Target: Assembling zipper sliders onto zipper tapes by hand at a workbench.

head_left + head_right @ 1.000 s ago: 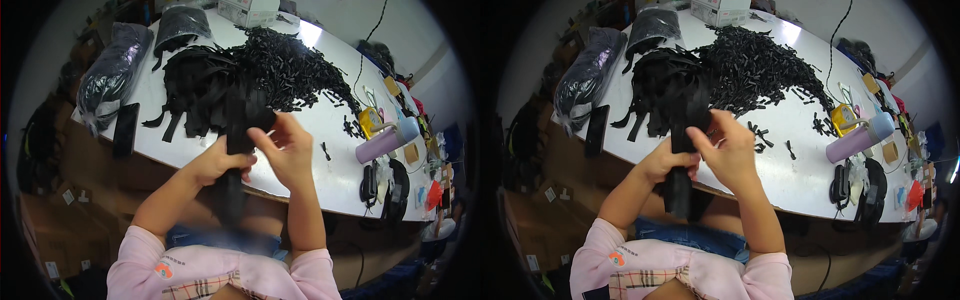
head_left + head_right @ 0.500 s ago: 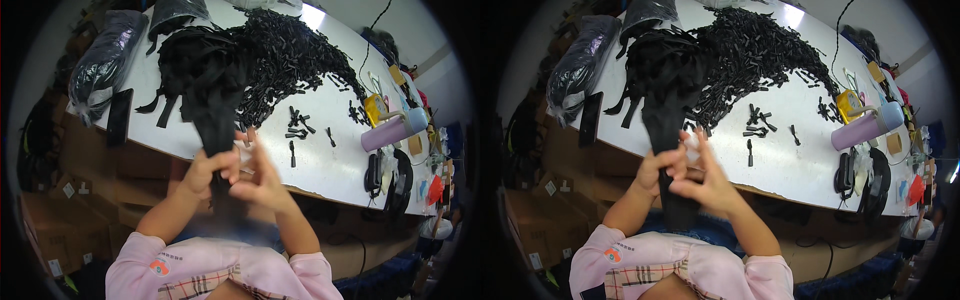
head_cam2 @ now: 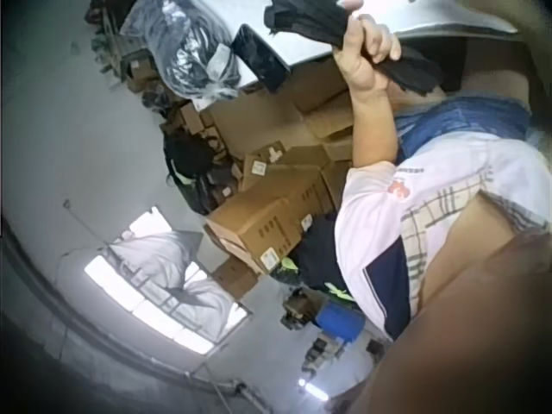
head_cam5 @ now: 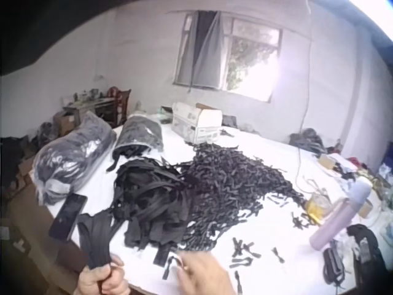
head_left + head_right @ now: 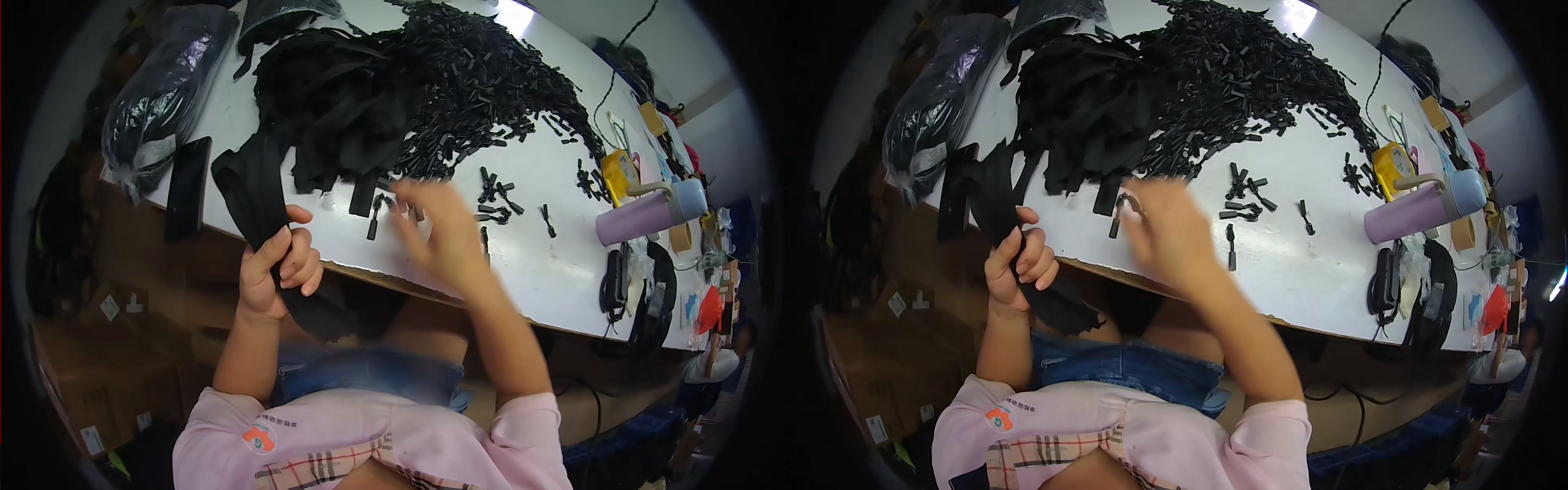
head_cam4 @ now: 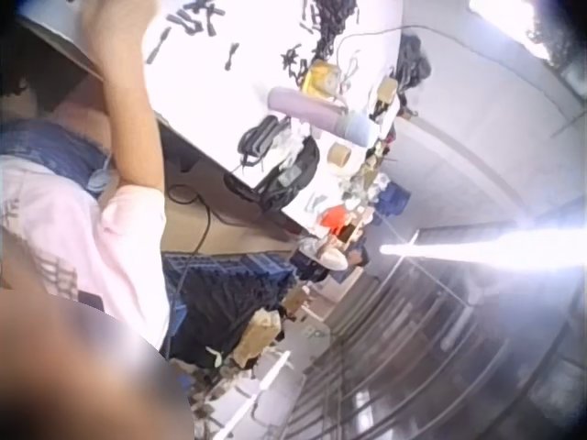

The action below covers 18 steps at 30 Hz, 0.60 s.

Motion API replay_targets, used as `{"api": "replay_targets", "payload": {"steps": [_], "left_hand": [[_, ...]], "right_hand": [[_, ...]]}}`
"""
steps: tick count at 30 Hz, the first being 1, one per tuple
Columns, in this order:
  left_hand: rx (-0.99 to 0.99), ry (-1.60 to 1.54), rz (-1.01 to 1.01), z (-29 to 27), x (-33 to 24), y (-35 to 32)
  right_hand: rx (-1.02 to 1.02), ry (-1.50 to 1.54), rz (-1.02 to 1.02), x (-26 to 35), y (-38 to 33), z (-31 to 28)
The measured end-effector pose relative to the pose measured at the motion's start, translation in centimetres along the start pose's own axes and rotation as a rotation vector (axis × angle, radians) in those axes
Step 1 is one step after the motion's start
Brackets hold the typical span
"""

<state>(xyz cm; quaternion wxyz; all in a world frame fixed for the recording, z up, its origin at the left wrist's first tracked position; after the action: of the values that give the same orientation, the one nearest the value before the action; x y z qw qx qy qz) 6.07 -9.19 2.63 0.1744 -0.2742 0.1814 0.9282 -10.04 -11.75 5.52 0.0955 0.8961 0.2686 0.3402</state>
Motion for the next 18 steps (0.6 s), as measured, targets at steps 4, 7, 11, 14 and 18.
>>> {"api": "replay_targets", "payload": {"steps": [4, 7, 11, 14, 18], "left_hand": [[-0.048, -0.239, -0.033, -1.2, 1.2, 0.3], [-0.183, -0.399, 0.011, -2.1, 1.8, 0.9], [-0.344, -0.433, 0.031, -3.6, 1.6, 0.5], [-0.367, -0.385, 0.040, -3.4, 2.1, 0.7], [-0.229, -0.312, 0.020, -2.4, 2.5, 1.1]], "right_hand": [[-0.162, -0.444, 0.080, -6.4, 5.1, -0.7], [-0.043, -0.575, 0.034, -8.4, 5.1, 1.3], [0.076, -0.480, 0.046, -7.4, 2.7, 1.9], [0.100, -0.537, 0.067, -6.2, 0.2, 0.3], [-0.165, -0.225, 0.032, -1.0, -3.3, -2.7]]}}
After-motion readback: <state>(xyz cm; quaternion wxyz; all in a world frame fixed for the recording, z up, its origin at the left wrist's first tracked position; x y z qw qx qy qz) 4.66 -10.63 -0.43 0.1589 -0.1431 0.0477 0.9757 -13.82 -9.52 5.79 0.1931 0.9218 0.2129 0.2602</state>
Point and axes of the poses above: each hand's wrist, its own y-axis towards the middle knuckle, its own z-axis out of the palm, x = y × z, the point moved 7 cm from there along y, towards the middle knuckle, and after that the axes turned 8 degrees about x, right-handed, at the moved point
